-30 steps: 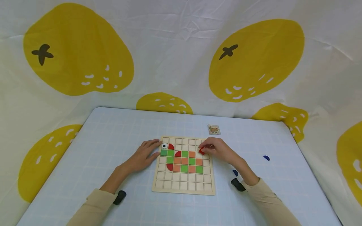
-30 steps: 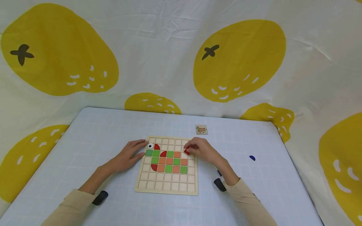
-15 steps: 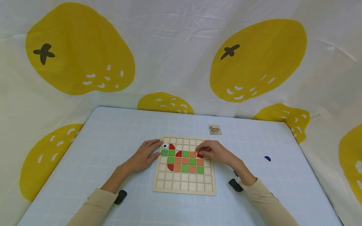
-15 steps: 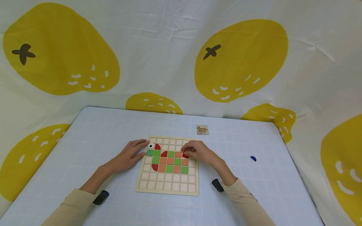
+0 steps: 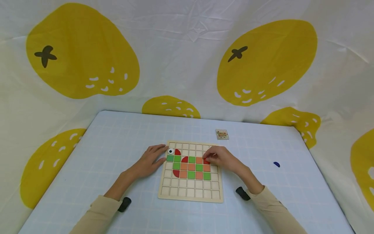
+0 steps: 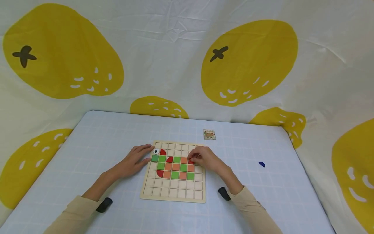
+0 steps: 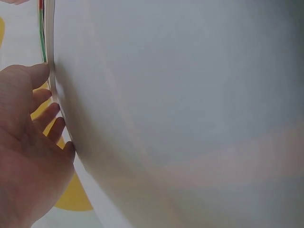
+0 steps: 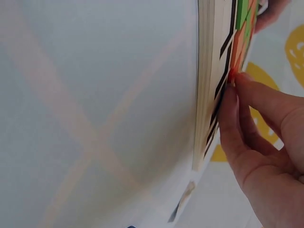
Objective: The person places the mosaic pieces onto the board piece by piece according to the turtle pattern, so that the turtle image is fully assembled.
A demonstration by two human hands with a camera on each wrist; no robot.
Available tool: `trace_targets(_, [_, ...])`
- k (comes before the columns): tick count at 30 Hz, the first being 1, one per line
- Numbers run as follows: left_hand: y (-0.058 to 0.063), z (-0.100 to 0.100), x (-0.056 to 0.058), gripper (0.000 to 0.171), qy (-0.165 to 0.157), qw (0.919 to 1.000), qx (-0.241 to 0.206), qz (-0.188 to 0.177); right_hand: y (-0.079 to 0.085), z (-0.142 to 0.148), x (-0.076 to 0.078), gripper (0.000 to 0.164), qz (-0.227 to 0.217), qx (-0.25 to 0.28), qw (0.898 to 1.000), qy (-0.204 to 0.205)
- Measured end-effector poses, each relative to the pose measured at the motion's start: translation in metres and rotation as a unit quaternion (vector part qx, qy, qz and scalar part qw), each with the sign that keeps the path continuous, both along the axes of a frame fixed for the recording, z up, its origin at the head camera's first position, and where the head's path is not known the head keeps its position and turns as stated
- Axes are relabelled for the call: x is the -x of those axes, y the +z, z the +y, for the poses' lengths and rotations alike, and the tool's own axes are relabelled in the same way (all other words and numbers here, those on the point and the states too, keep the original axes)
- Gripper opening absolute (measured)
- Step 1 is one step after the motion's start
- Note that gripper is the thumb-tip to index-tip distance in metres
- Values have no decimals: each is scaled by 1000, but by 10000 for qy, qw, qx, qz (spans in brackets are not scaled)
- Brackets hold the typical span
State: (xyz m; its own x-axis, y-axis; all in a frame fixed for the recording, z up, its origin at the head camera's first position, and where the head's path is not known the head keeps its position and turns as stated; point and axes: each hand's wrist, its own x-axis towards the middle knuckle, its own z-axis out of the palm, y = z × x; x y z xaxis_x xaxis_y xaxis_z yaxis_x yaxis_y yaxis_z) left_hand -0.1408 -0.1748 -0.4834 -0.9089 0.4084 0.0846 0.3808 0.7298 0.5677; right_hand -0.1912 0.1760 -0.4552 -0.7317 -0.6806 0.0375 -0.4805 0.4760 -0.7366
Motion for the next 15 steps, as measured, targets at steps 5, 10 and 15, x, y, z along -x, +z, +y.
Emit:
trace_targets(5, [1,1,0,54,17,10000,13,-29,-2,1,-2,13,64,-28,10000,-32])
trace_targets(10, [0,2,-1,54,26,10000,10,-56,-4,2,-3,12,157,-78,9998,-89])
trace_targets(15, [0,2,-1,54,40,10000,45,-44,-1,6,-7,13,117,-89,9995,-275])
